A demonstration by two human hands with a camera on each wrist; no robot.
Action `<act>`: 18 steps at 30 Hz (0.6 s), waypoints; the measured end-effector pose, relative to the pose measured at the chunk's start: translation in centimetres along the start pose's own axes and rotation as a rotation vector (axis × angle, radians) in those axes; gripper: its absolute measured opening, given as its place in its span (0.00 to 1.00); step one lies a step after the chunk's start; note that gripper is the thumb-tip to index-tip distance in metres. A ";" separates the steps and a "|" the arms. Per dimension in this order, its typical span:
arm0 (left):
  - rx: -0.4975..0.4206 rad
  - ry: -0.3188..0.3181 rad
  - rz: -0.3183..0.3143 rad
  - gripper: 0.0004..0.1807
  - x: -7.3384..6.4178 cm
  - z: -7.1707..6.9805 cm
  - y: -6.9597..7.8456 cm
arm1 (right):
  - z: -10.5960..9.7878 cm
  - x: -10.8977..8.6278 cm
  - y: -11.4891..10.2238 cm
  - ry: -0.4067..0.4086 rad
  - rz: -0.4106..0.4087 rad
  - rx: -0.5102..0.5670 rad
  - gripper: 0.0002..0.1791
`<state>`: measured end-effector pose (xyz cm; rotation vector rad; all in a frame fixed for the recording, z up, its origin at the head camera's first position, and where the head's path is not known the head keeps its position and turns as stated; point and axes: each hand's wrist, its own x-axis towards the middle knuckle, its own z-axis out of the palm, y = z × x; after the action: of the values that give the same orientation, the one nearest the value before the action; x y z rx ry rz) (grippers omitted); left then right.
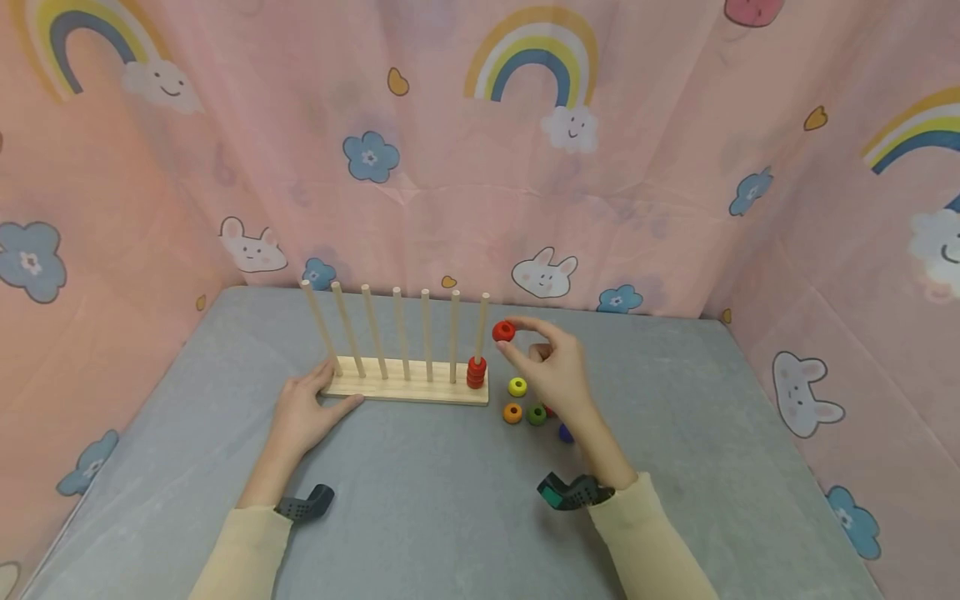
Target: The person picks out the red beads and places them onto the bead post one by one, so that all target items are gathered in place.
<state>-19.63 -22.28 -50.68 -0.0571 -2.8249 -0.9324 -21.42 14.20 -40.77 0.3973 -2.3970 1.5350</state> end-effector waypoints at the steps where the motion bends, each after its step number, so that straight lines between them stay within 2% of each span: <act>1: -0.001 0.001 0.000 0.48 0.0 0.0 0.0 | 0.0 0.1 -0.2 0.001 -0.009 0.005 0.20; 8: 0.001 0.006 0.006 0.48 0.1 0.1 -0.1 | -0.1 1.0 -0.9 0.025 -0.091 0.032 0.19; 18: -0.001 0.004 -0.012 0.48 0.1 0.2 0.0 | -0.3 1.5 -1.7 0.053 -0.117 0.034 0.20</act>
<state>-19.76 -22.17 -50.88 -0.0388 -2.8239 -0.9347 -22.14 13.65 -38.67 0.4892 -2.2684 1.5172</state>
